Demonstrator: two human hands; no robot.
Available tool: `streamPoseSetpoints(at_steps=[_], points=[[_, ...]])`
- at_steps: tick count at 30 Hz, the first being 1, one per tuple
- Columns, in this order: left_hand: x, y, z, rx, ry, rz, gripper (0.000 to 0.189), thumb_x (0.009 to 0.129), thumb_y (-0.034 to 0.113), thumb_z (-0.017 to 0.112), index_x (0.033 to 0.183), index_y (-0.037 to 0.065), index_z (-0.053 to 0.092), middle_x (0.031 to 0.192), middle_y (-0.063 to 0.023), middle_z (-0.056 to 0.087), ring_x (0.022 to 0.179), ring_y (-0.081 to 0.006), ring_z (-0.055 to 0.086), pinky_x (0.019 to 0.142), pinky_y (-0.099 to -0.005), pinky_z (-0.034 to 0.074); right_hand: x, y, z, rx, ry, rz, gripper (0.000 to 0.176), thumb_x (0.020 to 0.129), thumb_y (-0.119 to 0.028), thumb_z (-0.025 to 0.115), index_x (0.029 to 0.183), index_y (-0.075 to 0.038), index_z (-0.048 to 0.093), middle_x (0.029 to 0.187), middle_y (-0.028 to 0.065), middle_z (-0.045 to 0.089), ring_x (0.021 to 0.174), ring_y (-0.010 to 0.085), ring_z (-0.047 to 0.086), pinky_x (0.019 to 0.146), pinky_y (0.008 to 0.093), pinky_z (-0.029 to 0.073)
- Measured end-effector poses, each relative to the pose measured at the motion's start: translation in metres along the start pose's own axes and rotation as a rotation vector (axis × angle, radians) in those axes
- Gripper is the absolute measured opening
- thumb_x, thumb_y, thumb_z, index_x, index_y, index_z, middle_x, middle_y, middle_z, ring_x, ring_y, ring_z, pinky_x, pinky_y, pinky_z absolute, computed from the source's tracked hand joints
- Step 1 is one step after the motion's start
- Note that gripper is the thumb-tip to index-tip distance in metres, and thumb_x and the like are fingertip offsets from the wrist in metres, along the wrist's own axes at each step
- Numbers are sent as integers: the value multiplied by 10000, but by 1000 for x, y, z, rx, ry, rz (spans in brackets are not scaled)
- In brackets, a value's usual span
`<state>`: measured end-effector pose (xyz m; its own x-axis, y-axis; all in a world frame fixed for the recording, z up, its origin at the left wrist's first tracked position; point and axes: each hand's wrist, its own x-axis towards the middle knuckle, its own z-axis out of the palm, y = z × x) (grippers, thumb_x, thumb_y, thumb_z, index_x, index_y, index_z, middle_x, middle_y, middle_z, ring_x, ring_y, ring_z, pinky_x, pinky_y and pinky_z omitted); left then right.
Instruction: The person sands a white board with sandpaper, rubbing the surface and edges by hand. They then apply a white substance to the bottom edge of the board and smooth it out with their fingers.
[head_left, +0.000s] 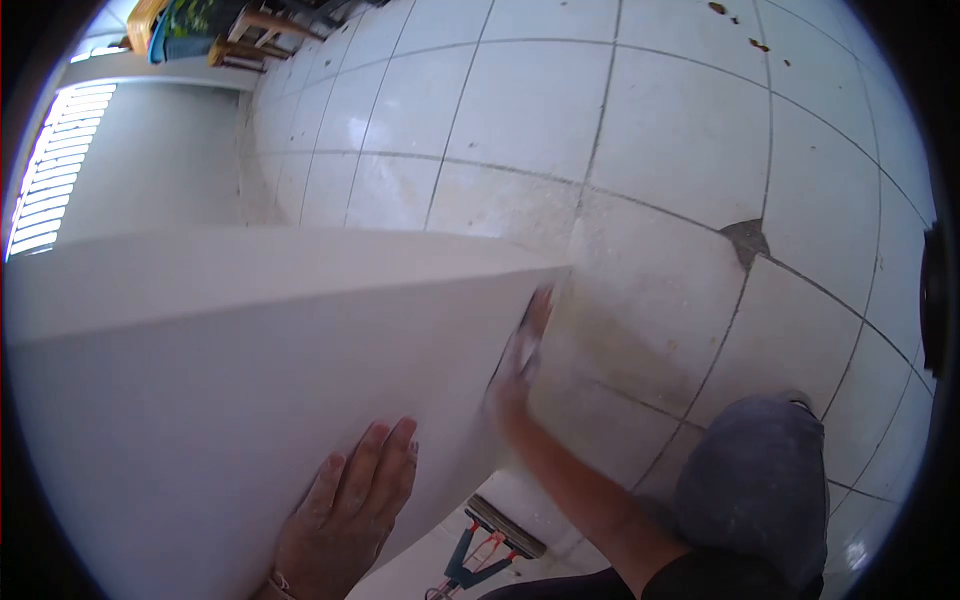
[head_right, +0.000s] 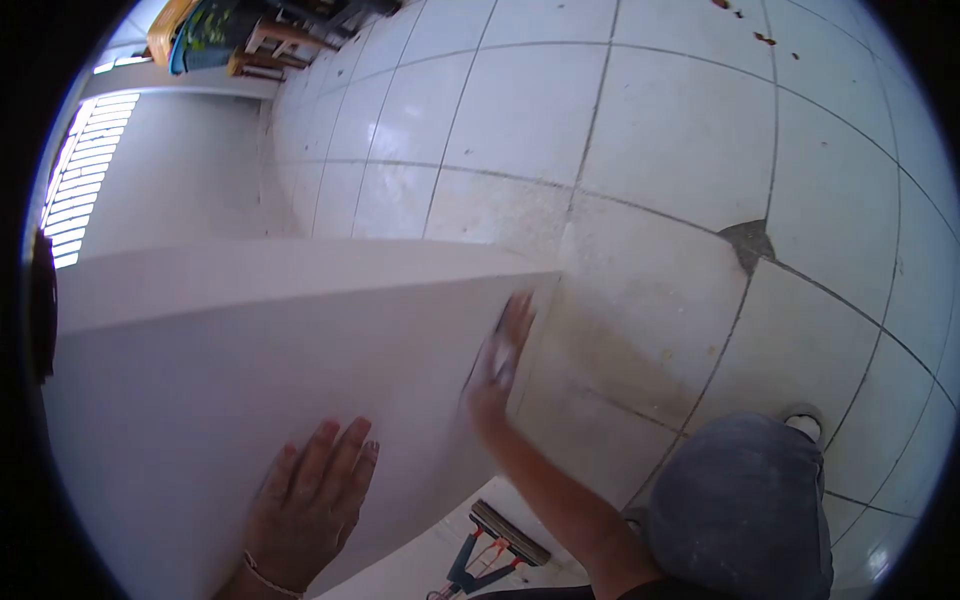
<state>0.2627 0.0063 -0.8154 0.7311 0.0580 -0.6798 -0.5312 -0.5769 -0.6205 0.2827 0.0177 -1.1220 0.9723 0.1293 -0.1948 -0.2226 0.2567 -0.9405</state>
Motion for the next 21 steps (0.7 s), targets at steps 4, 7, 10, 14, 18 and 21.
streamPoseSetpoints(at_steps=[4, 7, 10, 14, 18, 21], points=[[2, 0, -1, -15, -9, -9, 365, 917, 260, 437, 1262, 187, 532, 1453, 10, 413, 1366, -178, 330, 1148, -408, 154, 75, 3, 1, 55, 50, 12, 502, 1013, -212, 309, 1479, -49, 224, 1562, 119, 152, 1447, 285, 54, 1161, 418, 16], [-1, -1, 6, -74, 34, -5, 368, 907, 246, 452, 1259, 178, 534, 1445, 13, 424, 1363, -179, 336, 1145, -400, 170, 9, -7, -3, 93, -34, -12, 536, 989, -176, 348, 1476, -9, 197, 1563, 146, 121, 1451, 284, 28, 1163, 413, 17], [-2, -3, 3, -99, 35, -9, 366, 903, 240, 471, 1256, 169, 537, 1435, 14, 437, 1360, -186, 344, 1138, -404, 186, -116, -3, 9, 424, 34, -5, 588, 964, -144, 341, 1479, 27, 113, 1555, 225, -8, 1448, 331, -10, 1155, 455, 29], [-8, -5, -4, -1, -5, -26, 389, 943, 282, 408, 1313, 171, 462, 1449, 21, 404, 1361, -159, 335, 1152, -390, 173, -141, 23, -5, -95, -159, 253, 560, 977, -196, 315, 1478, 5, 167, 1561, 199, 28, 1447, 339, -15, 1152, 452, -16], [-8, -2, -2, 45, 14, -41, 393, 907, 254, 471, 1296, 211, 504, 1445, 27, 420, 1354, -185, 350, 1134, -403, 191, -32, -23, -3, -144, -6, 141, 527, 999, -228, 282, 1486, -46, 194, 1572, 134, 76, 1445, 344, -13, 1150, 454, -38], [-8, 2, 6, 72, -1, -52, 416, 910, 261, 468, 1323, 214, 477, 1458, 39, 401, 1361, -175, 337, 1139, -402, 177, 52, -7, 9, -80, 65, 58, 512, 1022, -250, 266, 1502, -108, 163, 1568, 124, 112, 1444, 334, -20, 1155, 451, -26]])
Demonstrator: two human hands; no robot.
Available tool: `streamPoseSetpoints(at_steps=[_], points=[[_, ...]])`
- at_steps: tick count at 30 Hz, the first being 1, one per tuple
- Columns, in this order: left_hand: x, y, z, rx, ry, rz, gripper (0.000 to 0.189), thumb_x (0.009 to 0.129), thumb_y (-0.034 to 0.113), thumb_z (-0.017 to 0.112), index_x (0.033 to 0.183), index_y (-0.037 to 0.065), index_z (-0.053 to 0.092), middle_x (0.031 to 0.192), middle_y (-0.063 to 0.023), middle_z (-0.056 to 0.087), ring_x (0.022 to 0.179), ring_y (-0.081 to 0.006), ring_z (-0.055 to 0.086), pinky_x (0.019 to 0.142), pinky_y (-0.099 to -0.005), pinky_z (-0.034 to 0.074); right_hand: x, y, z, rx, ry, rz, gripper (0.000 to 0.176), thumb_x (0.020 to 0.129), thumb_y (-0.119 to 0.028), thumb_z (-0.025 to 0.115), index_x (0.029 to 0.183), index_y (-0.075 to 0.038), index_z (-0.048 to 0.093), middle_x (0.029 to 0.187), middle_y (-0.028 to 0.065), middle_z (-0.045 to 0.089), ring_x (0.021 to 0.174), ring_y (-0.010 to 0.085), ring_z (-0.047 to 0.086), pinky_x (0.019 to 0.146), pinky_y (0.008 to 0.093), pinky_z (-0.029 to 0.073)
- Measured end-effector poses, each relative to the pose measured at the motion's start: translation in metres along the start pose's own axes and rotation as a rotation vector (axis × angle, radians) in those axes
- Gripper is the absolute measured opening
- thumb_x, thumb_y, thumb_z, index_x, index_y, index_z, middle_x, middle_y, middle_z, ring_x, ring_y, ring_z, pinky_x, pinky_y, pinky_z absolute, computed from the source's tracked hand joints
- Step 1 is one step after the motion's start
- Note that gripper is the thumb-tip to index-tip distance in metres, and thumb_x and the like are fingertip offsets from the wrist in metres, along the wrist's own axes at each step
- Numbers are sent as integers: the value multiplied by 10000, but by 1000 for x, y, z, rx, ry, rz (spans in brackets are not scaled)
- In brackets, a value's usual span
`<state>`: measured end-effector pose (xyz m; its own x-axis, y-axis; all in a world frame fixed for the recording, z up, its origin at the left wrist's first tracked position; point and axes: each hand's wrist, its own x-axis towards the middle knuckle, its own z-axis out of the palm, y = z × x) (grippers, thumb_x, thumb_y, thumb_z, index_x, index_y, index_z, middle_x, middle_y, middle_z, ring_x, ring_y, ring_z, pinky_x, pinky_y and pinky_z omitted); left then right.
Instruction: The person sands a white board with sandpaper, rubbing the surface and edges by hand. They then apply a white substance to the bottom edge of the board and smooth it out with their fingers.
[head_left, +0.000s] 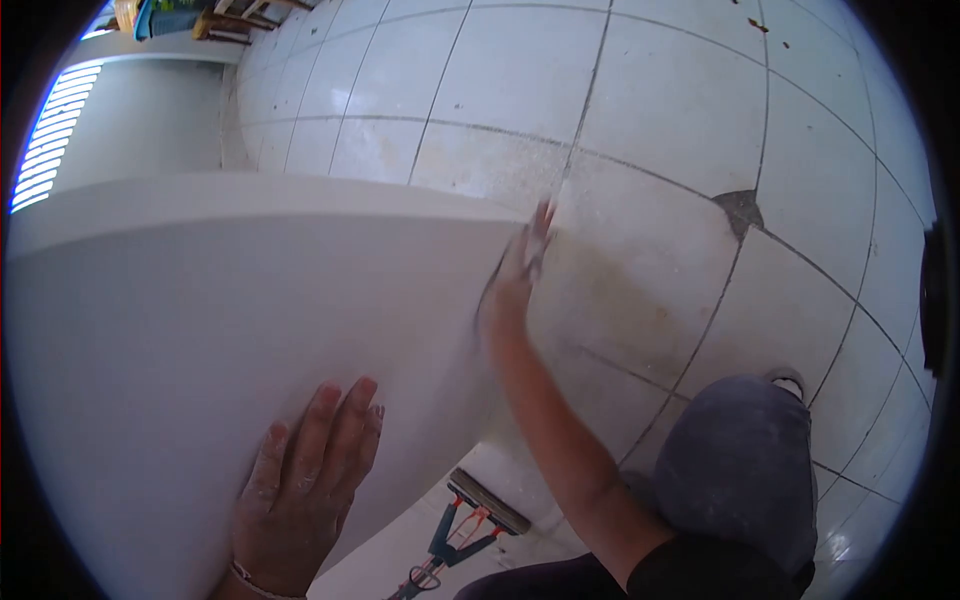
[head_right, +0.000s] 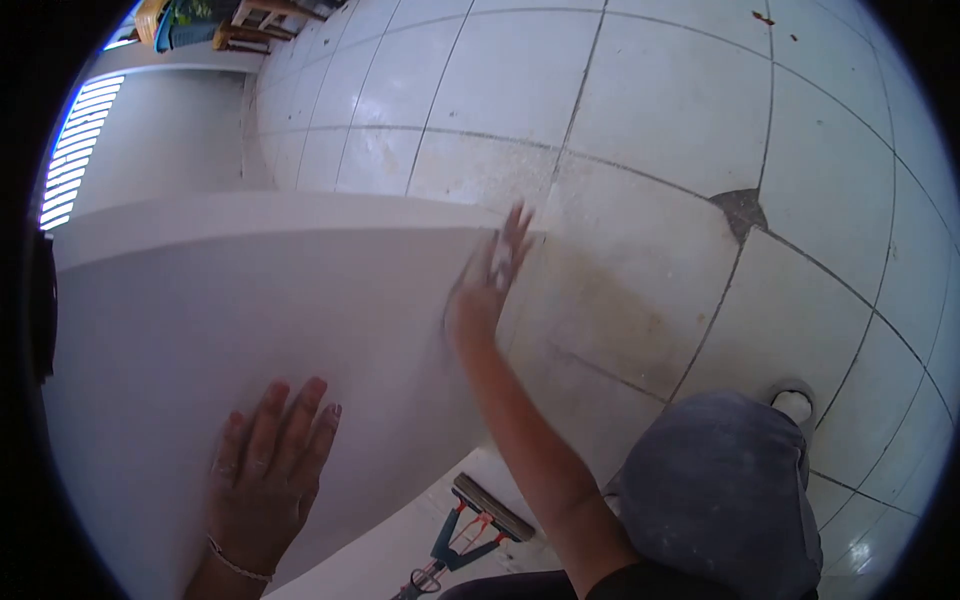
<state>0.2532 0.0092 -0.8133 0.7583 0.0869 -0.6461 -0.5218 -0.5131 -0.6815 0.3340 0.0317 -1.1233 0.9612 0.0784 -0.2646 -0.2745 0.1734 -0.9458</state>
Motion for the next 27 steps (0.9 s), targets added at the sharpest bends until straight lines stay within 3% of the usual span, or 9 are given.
streamPoseSetpoints(at_steps=[3, 5, 8, 11, 14, 18, 20, 23, 27], points=[[4, -2, -3, 67, -42, -19, 443, 946, 299, 400, 1381, 211, 398, 1475, 68, 362, 1371, -135, 312, 1156, -394, 149, -8, -68, 8, 41, -3, -13, 538, 1009, -264, 317, 1503, -114, 167, 1567, 126, 113, 1442, 343, 51, 1155, 467, -7], [7, -3, -5, 96, -49, -43, 462, 962, 318, 368, 1412, 210, 361, 1485, 80, 342, 1376, -116, 301, 1164, -391, 136, -79, -85, 19, 511, -60, -261, 569, 984, -310, 383, 1496, -133, 210, 1550, 139, 182, 1418, 359, 182, 1152, 489, 45], [4, 1, -3, 80, -37, -81, 481, 957, 316, 372, 1425, 209, 360, 1494, 77, 332, 1380, -118, 298, 1167, -394, 131, -145, -37, -18, 39, -403, -453, 797, 943, -386, 504, 1499, -66, 31, 1529, 139, 152, 1409, 287, 175, 1150, 440, 124], [0, 1, -5, 62, -32, -93, 488, 950, 300, 381, 1429, 208, 361, 1497, 73, 330, 1382, -124, 299, 1169, -397, 125, -139, 43, -19, 776, -452, 92, 715, 963, -415, 440, 1486, -21, 152, 1445, 165, 386, 1348, 251, 354, 1145, 463, 126], [0, 3, -2, 68, -9, -115, 505, 941, 298, 393, 1436, 212, 349, 1502, 71, 322, 1382, -127, 298, 1170, -402, 118, -67, 17, -1, 629, 65, 69, 672, 974, -443, 397, 1474, -29, 225, 1517, 160, 259, 1426, 257, 177, 1146, 484, 42], [2, 5, -1, 97, -13, -126, 524, 934, 324, 395, 1444, 220, 335, 1512, 76, 300, 1384, -125, 293, 1171, -406, 114, -66, -58, -4, 378, -111, 29, 647, 983, -401, 373, 1481, -28, 197, 1549, 189, 145, 1444, 340, 5, 1136, 521, 20], [2, 7, 0, 112, -12, -141, 529, 933, 336, 393, 1446, 223, 330, 1513, 80, 296, 1383, -122, 294, 1172, -406, 113, -95, -110, -14, 385, -171, -221, 632, 982, -390, 363, 1477, -27, 215, 1547, 206, 133, 1436, 383, -9, 1131, 535, 9], [4, 6, 1, 134, -14, -142, 533, 932, 341, 391, 1448, 226, 328, 1511, 84, 298, 1380, -116, 297, 1173, -404, 111, -166, -92, -32, -21, -245, -397, 639, 978, -384, 369, 1474, -12, 214, 1537, 222, 154, 1427, 416, 11, 1130, 541, -6], [3, 6, -1, 110, -28, -133, 530, 930, 338, 393, 1445, 227, 338, 1508, 89, 301, 1373, -107, 304, 1173, -401, 113, -169, -14, -22, 118, -194, -238, 604, 997, -281, 362, 1482, 5, 143, 1537, 226, 138, 1443, 350, 43, 1144, 496, 20]])
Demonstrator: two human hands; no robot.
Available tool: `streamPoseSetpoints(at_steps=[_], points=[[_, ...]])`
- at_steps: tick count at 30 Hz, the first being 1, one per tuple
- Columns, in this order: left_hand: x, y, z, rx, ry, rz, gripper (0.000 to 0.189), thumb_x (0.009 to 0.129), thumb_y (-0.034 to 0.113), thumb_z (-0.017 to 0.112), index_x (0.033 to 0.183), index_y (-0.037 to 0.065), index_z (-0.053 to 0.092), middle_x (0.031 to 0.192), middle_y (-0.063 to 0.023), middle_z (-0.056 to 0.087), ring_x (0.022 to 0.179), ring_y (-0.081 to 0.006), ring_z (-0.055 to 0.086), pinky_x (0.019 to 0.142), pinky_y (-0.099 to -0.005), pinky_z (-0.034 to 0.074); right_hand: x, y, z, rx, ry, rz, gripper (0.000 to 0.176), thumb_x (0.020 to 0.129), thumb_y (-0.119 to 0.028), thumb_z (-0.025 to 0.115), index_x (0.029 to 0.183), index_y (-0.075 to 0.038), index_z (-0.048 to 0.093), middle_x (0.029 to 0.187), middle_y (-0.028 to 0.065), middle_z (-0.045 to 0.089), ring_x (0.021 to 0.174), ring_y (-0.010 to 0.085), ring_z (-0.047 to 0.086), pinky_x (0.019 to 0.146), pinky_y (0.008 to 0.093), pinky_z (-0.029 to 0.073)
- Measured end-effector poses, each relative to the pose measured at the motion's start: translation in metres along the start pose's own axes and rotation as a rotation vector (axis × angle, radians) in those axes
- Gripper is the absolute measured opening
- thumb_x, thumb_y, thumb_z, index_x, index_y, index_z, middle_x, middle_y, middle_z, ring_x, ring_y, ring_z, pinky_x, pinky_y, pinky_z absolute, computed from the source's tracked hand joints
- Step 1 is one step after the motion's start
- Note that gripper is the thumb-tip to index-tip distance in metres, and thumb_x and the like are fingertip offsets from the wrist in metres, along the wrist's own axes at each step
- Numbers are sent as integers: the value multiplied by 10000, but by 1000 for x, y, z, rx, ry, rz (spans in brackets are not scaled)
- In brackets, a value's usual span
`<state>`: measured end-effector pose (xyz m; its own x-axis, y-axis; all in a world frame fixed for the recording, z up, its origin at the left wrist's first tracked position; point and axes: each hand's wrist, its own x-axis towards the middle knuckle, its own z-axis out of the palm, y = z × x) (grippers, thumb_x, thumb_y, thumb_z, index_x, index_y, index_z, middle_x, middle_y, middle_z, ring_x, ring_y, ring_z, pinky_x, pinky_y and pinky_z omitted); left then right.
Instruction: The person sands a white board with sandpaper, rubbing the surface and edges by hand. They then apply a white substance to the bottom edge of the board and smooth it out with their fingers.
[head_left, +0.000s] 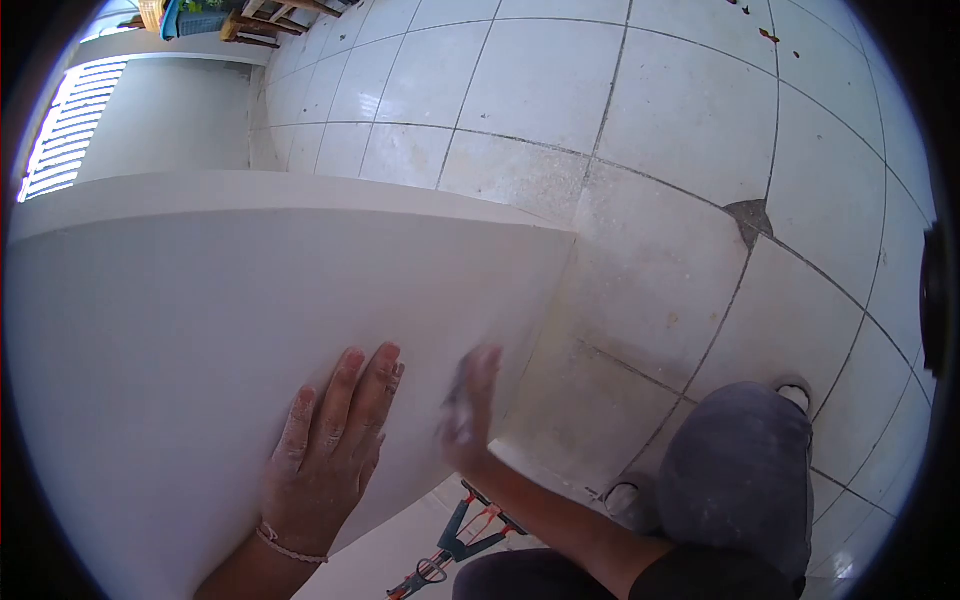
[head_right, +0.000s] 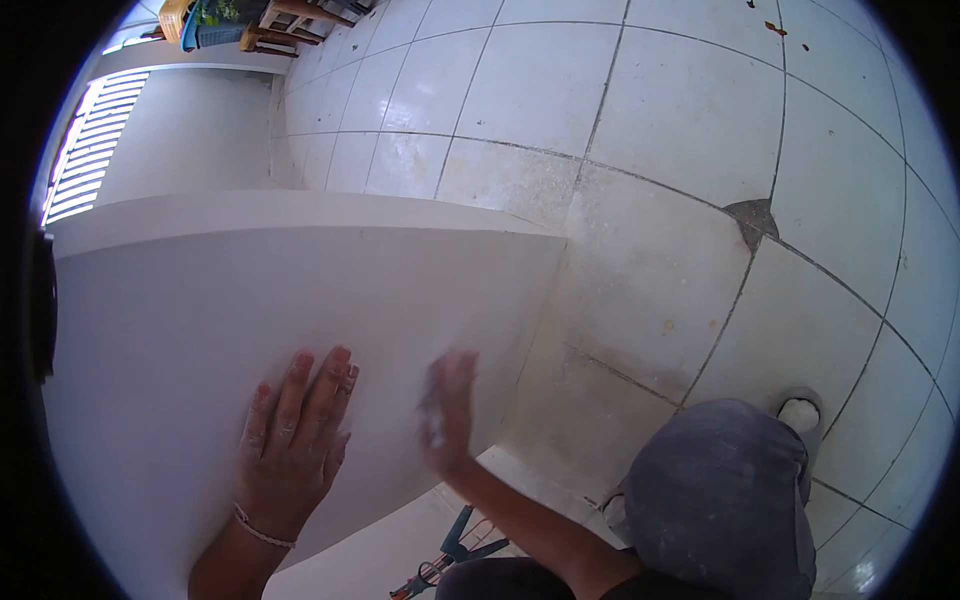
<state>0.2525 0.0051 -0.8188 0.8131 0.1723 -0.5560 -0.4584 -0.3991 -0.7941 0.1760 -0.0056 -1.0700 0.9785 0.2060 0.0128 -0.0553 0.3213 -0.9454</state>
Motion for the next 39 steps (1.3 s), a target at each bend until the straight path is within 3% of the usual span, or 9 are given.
streamPoseSetpoints(at_steps=[4, 7, 11, 14, 21, 23, 28, 35, 39], points=[[0, -1, -1, 10, -7, 7, 521, 932, 342, 392, 1439, 229, 352, 1507, 90, 302, 1366, -100, 313, 1170, -397, 131, 69, 31, -12, 96, 299, 460, 609, 992, -196, 374, 1486, 3, 78, 1537, 194, 177, 1443, 320, 85, 1159, 478, 33], [1, -1, 0, 0, 0, 0, 512, 933, 338, 396, 1433, 235, 363, 1503, 93, 310, 1365, -98, 315, 1168, -393, 134, 75, -35, 34, 491, 404, 246, 628, 976, -204, 417, 1486, -13, 103, 1522, 188, 226, 1430, 334, 137, 1158, 493, 88], [0, 1, 5, -28, 29, -15, 539, 906, 345, 435, 1430, 233, 376, 1504, 76, 315, 1376, -118, 299, 1169, -399, 120, -17, -59, 26, -124, -152, -220, 592, 883, -270, 552, 1416, -88, 370, 1446, 175, 387, 1363, 458, 252, 1115, 575, 196], [-2, -2, 3, -43, 24, 11, 602, 864, 360, 487, 1437, 218, 373, 1516, 41, 303, 1398, -159, 270, 1169, -405, 108, -8, -24, 16, -72, -93, -288, 459, 890, -333, 544, 1325, -187, 530, 1432, 137, 422, 1317, 556, 255, 1093, 603, 207], [-2, -2, 0, 8, -12, 18, 563, 903, 369, 412, 1445, 233, 342, 1510, 81, 296, 1379, -103, 290, 1176, -396, 95, 42, 39, -30, 17, 403, 403, 533, 1019, -262, 318, 1457, 24, 216, 1549, 177, 151, 1427, 277, 170, 1147, 404, 145], [-1, -3, 1, 14, -4, 14, 570, 901, 369, 412, 1448, 232, 335, 1511, 80, 293, 1380, -103, 288, 1178, -397, 90, 78, 25, -65, -287, 414, 240, 532, 1021, -215, 284, 1481, 7, 138, 1558, 167, 116, 1434, 275, 143, 1151, 400, 135], [-1, 0, 2, 18, 12, 1, 565, 908, 368, 405, 1450, 226, 331, 1508, 81, 298, 1377, -104, 296, 1177, -394, 94, 35, -4, 6, 219, 66, 85, 611, 998, -311, 318, 1473, 31, 140, 1550, 214, 91, 1445, 333, 70, 1153, 455, 82], [-4, 0, 0, -22, 0, 4, 533, 926, 345, 379, 1443, 221, 342, 1513, 76, 293, 1380, -114, 295, 1174, -392, 97, -59, -29, 10, -153, -277, -280, 711, 921, -294, 475, 1471, 26, 158, 1516, 277, 152, 1388, 521, 76, 1111, 597, 84], [-4, -2, 3, -69, 34, -11, 530, 902, 327, 430, 1421, 226, 388, 1508, 65, 314, 1385, -146, 289, 1173, -385, 109, 40, -47, 18, -68, 20, 59, 656, 982, -334, 368, 1489, -7, 111, 1543, 225, 111, 1409, 474, 54, 1123, 561, 45]])
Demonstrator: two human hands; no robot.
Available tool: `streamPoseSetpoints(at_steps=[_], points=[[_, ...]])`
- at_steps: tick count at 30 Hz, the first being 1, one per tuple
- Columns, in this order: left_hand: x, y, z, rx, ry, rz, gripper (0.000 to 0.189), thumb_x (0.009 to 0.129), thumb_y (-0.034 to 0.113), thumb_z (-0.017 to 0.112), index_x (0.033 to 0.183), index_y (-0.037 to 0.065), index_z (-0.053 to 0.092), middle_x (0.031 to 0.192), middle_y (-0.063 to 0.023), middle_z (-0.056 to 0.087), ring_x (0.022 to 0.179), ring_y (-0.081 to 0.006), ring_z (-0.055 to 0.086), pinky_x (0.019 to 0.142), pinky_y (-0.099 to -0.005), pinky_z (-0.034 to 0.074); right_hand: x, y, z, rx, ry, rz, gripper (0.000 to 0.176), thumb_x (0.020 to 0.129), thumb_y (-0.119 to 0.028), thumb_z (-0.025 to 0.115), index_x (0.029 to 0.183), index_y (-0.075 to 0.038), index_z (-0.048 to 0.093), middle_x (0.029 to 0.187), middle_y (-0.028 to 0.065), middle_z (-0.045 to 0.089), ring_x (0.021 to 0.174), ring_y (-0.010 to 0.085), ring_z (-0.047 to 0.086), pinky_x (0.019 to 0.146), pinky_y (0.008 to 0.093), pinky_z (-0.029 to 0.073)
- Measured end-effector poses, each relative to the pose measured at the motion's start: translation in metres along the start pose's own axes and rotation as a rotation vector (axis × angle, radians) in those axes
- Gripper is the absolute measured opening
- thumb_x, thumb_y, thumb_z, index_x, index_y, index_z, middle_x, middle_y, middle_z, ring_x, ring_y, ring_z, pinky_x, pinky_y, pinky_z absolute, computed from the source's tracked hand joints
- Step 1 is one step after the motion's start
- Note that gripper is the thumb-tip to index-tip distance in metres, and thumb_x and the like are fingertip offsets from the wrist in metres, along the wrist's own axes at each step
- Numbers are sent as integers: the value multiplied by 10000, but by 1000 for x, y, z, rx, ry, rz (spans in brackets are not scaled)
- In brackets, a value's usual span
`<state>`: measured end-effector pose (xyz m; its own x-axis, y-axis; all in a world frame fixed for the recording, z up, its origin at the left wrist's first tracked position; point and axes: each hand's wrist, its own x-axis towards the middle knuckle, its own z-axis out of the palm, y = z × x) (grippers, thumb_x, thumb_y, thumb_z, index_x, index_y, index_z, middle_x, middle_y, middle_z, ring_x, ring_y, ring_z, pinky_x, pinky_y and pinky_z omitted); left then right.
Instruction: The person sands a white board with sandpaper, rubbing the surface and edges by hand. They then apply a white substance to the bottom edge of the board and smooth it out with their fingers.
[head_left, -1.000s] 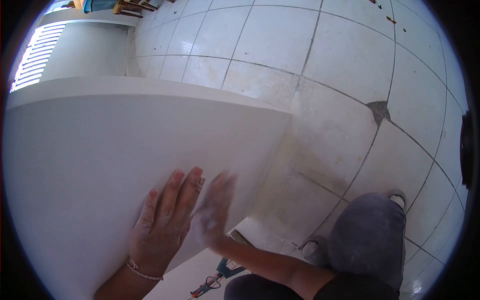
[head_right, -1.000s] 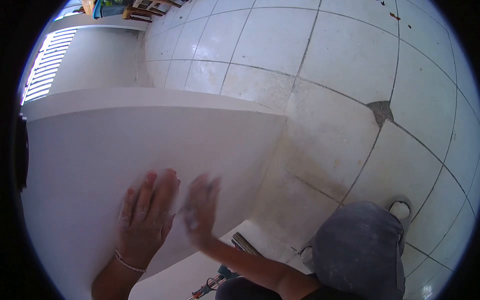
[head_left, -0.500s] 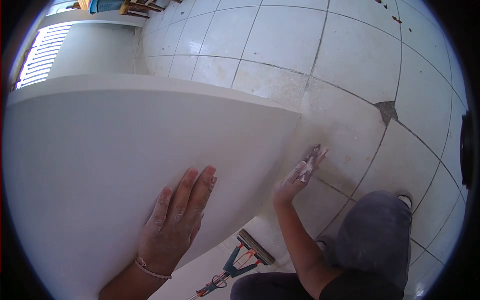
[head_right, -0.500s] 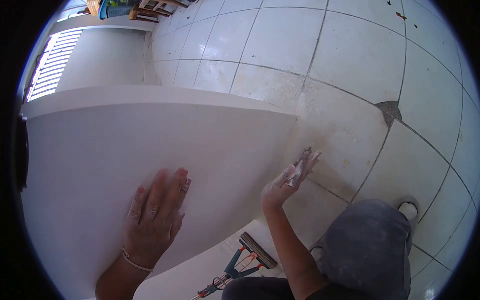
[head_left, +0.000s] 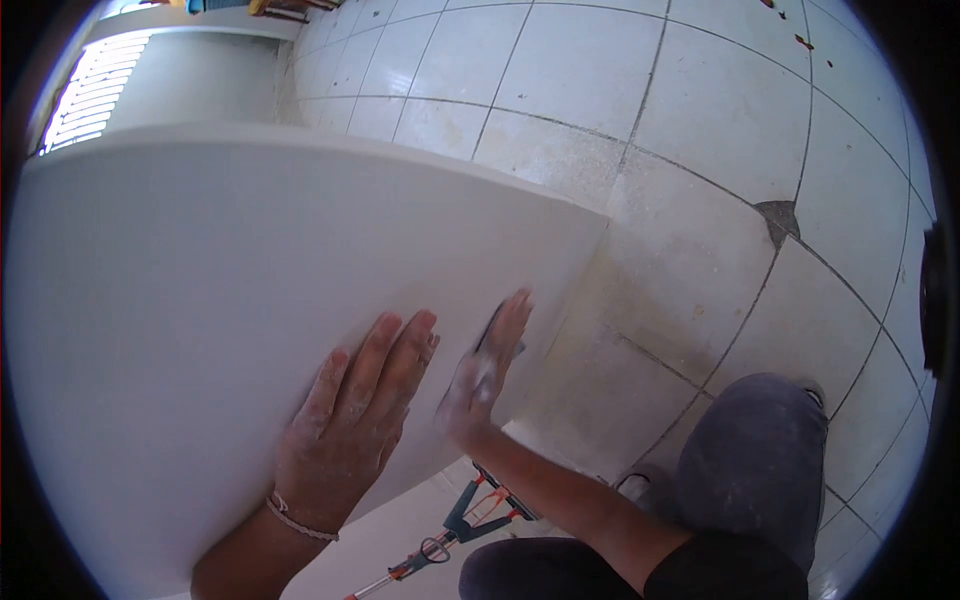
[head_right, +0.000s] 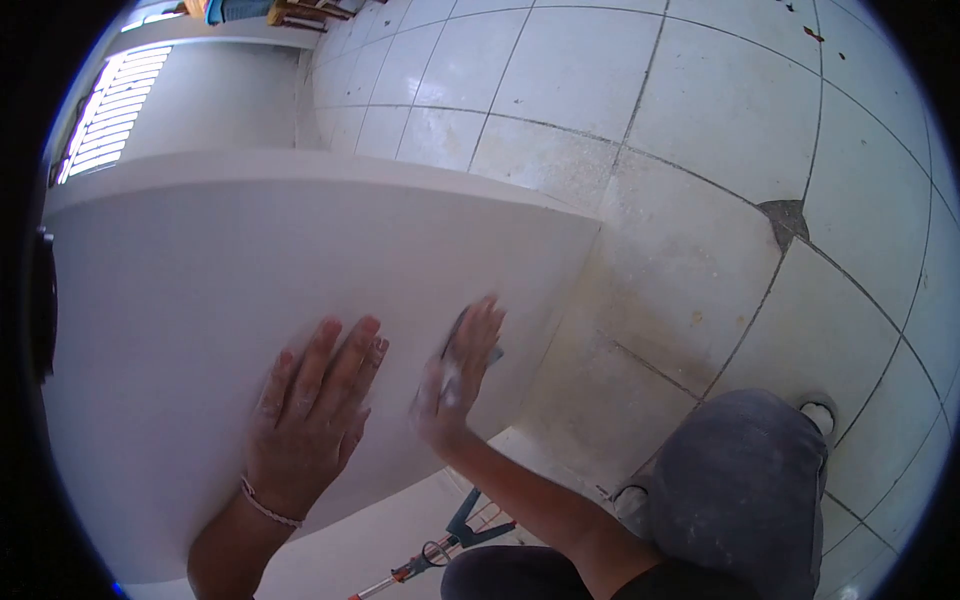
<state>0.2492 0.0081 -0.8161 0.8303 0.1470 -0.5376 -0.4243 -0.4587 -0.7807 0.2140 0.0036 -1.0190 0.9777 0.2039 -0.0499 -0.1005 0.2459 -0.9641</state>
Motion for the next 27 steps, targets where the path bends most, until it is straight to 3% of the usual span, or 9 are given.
streamPoseSetpoints(at_steps=[6, 9, 11, 14, 15, 18, 22, 25, 27], points=[[-1, 4, 4, -75, 51, -44, 533, 880, 294, 465, 1406, 225, 414, 1501, 55, 330, 1386, -156, 285, 1169, -369, 145, 9, -11, 13, 127, 119, 70, 655, 982, -324, 359, 1476, 30, 115, 1550, 210, 99, 1421, 439, 40, 1129, 549, 34], [0, 0, 5, -106, 63, -52, 551, 865, 281, 490, 1407, 217, 412, 1506, 54, 319, 1390, -154, 275, 1166, -362, 161, -71, -19, 20, -175, -151, -163, 625, 950, -308, 429, 1481, -60, 212, 1531, 216, 157, 1420, 381, 138, 1134, 500, 133], [-4, -2, 4, -146, 47, -32, 570, 850, 281, 515, 1407, 213, 411, 1508, 55, 315, 1391, -153, 273, 1165, -360, 165, -79, -46, 1, -385, -1830, -286, 575, 907, -330, 492, 1441, -184, 335, 1516, 153, 238, 1390, 272, 255, 1114, 433, 227], [-3, -3, 2, -195, 32, -37, 605, 825, 297, 554, 1407, 215, 411, 1507, 58, 315, 1390, -154, 274, 1165, -360, 164, -90, 7, 9, 114, -970, -1116, 541, 876, -356, 536, 1395, -286, 402, 1455, 68, 376, 1299, 194, 392, 1072, 408, 304], [-3, -4, 1, -188, 28, -32, 617, 818, 305, 563, 1409, 219, 409, 1508, 59, 314, 1391, -154, 273, 1165, -358, 163, -68, 16, -3, 557, -1461, -461, 557, 838, -334, 590, 1375, -291, 447, 1396, 12, 465, 1252, 200, 451, 1063, 410, 319], [-1, -2, 2, -170, 31, -53, 636, 810, 319, 575, 1414, 228, 400, 1508, 63, 312, 1391, -153, 272, 1165, -356, 160, -57, 75, -30, 129, -649, -502, 517, 831, -337, 636, 1323, -226, 523, 1386, 62, 478, 1300, 307, 412, 1122, 433, 233], [-4, 1, 4, -130, 34, -44, 624, 825, 318, 557, 1421, 235, 390, 1509, 66, 309, 1389, -147, 276, 1168, -365, 147, 3, 65, -47, 44, -19, -269, 596, 933, -362, 511, 1378, 14, 386, 1439, 177, 387, 1369, 340, 315, 1144, 451, 162], [-1, 0, 1, -81, 12, -28, 599, 844, 339, 528, 1418, 236, 392, 1506, 68, 314, 1385, -146, 282, 1170, -377, 136, 16, 48, -67, 271, 216, 89, 649, 981, -399, 376, 1454, 10, 204, 1524, 171, 206, 1425, 295, 168, 1156, 415, 111], [-1, 1, 3, -51, 30, -25, 588, 854, 356, 511, 1418, 240, 392, 1505, 69, 314, 1383, -148, 284, 1172, -378, 132, 9, 47, -68, 320, 157, 116, 654, 983, -394, 363, 1473, -7, 169, 1549, 169, 149, 1439, 299, 122, 1155, 423, 105]])
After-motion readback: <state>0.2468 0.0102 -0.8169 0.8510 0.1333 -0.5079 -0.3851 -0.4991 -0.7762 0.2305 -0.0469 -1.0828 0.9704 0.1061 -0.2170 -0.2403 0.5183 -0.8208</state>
